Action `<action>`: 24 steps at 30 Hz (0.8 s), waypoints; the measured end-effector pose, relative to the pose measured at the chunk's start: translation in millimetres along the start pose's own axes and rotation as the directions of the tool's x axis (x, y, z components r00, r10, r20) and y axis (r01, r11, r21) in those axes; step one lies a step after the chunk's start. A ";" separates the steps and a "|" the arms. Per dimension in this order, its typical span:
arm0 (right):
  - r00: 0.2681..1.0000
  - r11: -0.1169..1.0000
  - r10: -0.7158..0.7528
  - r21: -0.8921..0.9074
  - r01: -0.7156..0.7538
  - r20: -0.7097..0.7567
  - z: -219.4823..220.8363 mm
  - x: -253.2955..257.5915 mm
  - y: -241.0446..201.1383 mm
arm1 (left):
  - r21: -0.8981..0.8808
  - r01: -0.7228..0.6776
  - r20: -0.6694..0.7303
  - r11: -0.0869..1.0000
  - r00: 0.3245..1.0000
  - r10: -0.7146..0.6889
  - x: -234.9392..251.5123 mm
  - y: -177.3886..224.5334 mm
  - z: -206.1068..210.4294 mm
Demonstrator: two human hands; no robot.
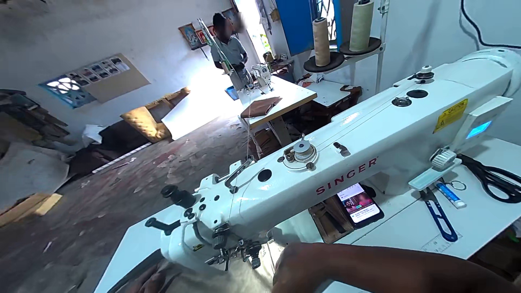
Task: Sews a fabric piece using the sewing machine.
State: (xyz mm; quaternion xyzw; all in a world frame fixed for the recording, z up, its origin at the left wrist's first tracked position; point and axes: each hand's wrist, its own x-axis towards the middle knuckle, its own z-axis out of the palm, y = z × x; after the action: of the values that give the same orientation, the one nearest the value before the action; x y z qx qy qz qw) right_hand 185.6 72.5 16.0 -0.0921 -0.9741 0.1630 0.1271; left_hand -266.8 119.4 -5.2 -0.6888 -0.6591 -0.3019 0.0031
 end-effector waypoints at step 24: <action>0.986 0.984 -0.166 -0.060 0.168 0.026 6.4 -13.0 2.5 | -0.260 -0.453 0.371 0.853 0.769 0.521 -120.6 203.4 45.9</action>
State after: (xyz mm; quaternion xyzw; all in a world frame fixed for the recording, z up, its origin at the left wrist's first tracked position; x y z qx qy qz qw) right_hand 196.5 70.0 6.4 -0.0124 -0.9842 0.1226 0.1274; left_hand -56.6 1.9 -13.3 -0.8832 -0.4162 -0.1821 -0.1169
